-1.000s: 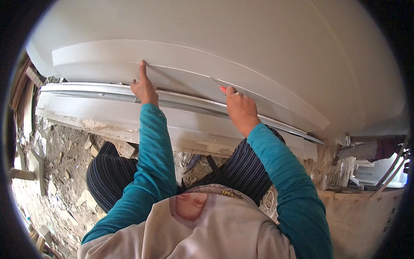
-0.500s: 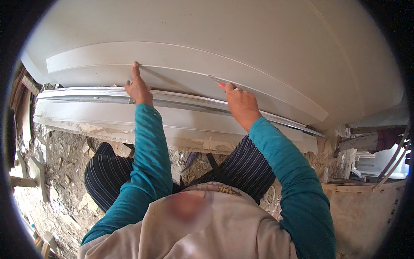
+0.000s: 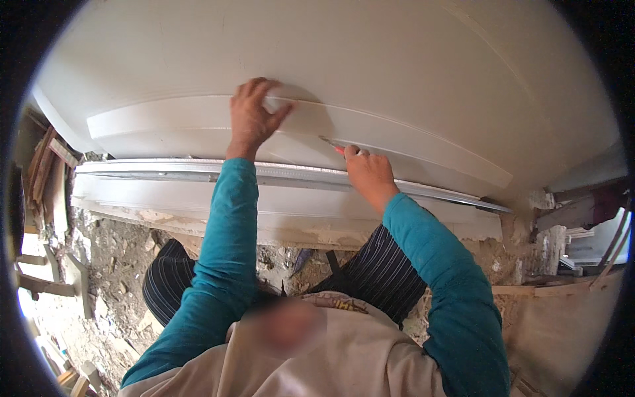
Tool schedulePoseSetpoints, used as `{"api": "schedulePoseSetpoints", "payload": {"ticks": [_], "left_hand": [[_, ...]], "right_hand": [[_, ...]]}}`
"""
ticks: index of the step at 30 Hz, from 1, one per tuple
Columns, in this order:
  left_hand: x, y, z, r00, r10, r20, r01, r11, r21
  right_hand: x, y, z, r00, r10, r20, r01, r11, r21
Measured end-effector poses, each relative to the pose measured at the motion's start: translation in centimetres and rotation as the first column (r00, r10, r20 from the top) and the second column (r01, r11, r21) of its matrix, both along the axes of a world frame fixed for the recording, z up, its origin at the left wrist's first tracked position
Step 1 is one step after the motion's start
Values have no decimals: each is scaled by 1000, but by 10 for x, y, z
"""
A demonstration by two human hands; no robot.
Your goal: The person measures white panels using a tape measure and cuts them with a utility knife before fitting the panels into metal tracks on a ceiling structure.
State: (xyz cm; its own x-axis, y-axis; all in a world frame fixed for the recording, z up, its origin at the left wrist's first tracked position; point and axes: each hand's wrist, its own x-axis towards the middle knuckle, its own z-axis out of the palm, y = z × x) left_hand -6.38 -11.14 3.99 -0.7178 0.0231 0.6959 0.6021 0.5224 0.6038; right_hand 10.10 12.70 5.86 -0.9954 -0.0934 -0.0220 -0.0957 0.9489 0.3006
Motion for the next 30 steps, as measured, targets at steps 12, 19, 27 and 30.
{"api": "schedulePoseSetpoints", "payload": {"ticks": [12,19,27,30], "left_hand": [[-16,-53,1,944,-328,-16,156,490,-858],[-17,-66,-1,939,-337,69,242,504,-830],[-28,-66,-5,937,-281,207,332,535,-777],[-26,-68,-8,942,-287,175,313,556,-770]], "right_hand": [[6,-6,12,999,4,44,3,990,-138],[10,9,12,995,-16,97,39,970,-240],[12,0,12,992,-9,123,30,985,-172],[16,-7,11,993,-15,116,35,985,-171]]}}
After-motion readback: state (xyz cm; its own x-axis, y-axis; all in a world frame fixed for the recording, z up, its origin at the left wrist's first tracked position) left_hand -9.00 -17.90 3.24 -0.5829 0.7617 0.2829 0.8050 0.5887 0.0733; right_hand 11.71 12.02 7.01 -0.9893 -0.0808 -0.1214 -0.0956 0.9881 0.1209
